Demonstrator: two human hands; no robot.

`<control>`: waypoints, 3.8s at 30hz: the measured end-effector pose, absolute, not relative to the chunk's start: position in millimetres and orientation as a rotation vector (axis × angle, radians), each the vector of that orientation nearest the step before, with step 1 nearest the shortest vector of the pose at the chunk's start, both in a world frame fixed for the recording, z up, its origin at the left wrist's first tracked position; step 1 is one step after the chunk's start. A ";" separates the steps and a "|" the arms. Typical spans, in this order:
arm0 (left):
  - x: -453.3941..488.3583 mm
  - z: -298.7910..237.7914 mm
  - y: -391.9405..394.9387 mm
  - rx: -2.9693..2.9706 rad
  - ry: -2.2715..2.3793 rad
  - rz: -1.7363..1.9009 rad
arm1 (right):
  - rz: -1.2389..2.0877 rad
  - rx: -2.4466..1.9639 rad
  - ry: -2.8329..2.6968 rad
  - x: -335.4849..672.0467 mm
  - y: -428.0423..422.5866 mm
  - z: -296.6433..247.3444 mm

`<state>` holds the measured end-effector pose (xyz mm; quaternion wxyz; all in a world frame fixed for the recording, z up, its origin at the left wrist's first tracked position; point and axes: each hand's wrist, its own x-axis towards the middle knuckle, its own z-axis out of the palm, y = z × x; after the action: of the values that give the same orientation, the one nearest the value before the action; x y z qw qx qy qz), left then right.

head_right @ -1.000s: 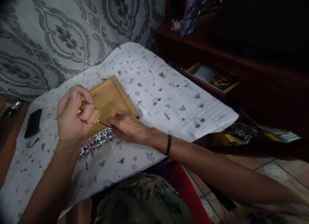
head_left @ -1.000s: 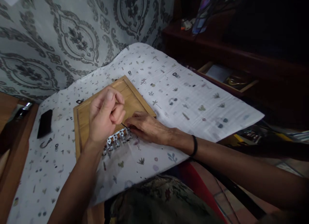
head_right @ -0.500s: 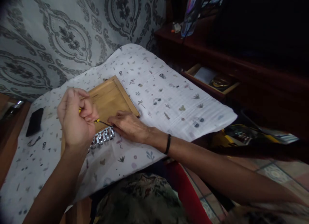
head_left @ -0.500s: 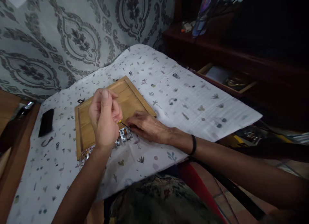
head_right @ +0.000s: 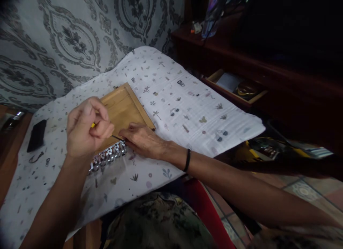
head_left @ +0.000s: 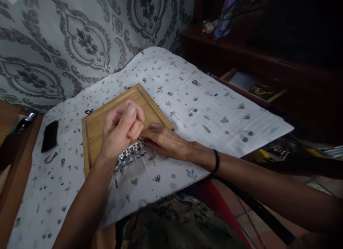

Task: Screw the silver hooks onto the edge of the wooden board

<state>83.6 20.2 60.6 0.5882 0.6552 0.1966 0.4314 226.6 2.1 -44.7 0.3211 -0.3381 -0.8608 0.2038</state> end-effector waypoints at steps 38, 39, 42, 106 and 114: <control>73.9 57.5 9.1 1.467 0.486 1.201 | 0.539 -0.925 -2.260 225.1 0.8 -42.4; 74.3 57.1 9.4 1.474 0.466 1.184 | 0.536 -0.920 -2.258 225.2 1.0 -42.8; 74.7 56.7 9.7 1.483 0.454 1.145 | 0.536 -0.896 -2.244 225.6 1.6 -44.7; 80.9 57.4 7.4 1.586 0.907 1.309 | 0.554 -0.907 -2.247 224.0 3.4 -47.1; 92.3 58.6 -0.5 1.324 0.883 1.479 | 0.580 -0.913 -2.234 223.7 2.6 -47.4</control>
<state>92.3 -0.5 58.6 0.4656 0.5392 0.3598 0.6025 223.7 2.6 -47.4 0.3238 -0.3480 -0.8515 0.2213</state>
